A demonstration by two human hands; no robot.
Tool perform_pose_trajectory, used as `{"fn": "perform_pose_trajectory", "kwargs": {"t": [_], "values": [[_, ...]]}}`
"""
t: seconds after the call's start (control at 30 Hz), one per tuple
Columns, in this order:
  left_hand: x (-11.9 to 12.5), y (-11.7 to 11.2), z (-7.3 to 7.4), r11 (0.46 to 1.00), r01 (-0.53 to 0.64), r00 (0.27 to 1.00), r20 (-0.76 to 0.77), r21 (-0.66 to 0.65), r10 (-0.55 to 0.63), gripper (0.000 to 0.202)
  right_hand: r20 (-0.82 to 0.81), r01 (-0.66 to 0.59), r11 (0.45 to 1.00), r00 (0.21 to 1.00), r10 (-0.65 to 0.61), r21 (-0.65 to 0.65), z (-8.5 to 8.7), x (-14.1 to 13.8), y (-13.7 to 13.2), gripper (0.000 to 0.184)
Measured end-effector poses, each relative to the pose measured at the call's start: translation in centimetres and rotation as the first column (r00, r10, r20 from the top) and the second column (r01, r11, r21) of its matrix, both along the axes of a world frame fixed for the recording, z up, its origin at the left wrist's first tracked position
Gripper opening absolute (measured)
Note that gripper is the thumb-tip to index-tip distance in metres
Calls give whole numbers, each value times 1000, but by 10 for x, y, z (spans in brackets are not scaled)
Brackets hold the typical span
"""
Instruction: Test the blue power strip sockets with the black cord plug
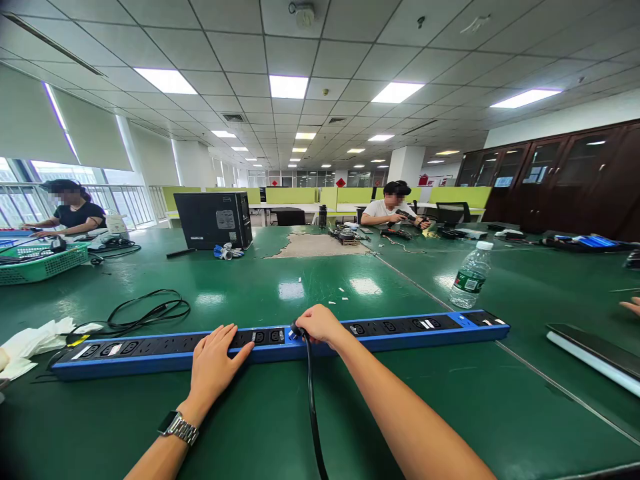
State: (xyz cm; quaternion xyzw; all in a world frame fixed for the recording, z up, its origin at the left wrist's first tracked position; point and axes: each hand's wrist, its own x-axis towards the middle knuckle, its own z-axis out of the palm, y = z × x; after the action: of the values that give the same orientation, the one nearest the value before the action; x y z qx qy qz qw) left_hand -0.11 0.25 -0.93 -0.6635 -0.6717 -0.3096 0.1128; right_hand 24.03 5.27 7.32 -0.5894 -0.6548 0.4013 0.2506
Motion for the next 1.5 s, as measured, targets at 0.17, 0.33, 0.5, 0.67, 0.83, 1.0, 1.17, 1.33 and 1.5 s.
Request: {"fn": "perform_pose_trajectory", "kwargs": {"t": [0.17, 0.33, 0.5, 0.67, 0.83, 1.0, 1.17, 1.33, 1.5], "values": [[0, 0, 0, 1000, -5, 1000, 3, -4, 5, 49, 211, -35, 995, 977, 16, 90, 7, 1, -3, 19], [0, 1, 0, 1000, -2, 1000, -3, 11, 2, 48, 582, -120, 961, 812, -49, 249, 14, -24, -8, 18], [0, 0, 1, 1000, 0, 1000, -8, -8, 0, 48, 661, -111, 967, 747, -71, 229, 14, -37, -13, 24], [0, -1, -2, 1000, 8, 1000, -20, 12, -8, 47, 676, -118, 966, 733, -71, 230, 12, -36, -18, 26], [2, -2, -2, 1000, 3, 1000, -26, 13, -2, 45, 663, -112, 965, 744, -78, 239, 10, -37, -20, 24], [4, -3, 2, 1000, -13, 1000, -9, 3, 13, 44, 620, -93, 950, 776, -120, 299, 19, -33, -20, 25], [4, -3, 3, 1000, -5, 1000, -3, -10, 5, 44, 489, -103, 923, 867, -99, 371, 34, -23, -14, 24], [3, -3, 3, 1000, 0, 1000, 14, -18, 0, 45, 253, -27, 986, 967, -16, 165, 17, -10, -10, 25], [3, -4, 5, 999, -4, 1000, 11, -36, 4, 47, 124, 40, 995, 991, -51, 89, -1, 10, -10, 26]]}}
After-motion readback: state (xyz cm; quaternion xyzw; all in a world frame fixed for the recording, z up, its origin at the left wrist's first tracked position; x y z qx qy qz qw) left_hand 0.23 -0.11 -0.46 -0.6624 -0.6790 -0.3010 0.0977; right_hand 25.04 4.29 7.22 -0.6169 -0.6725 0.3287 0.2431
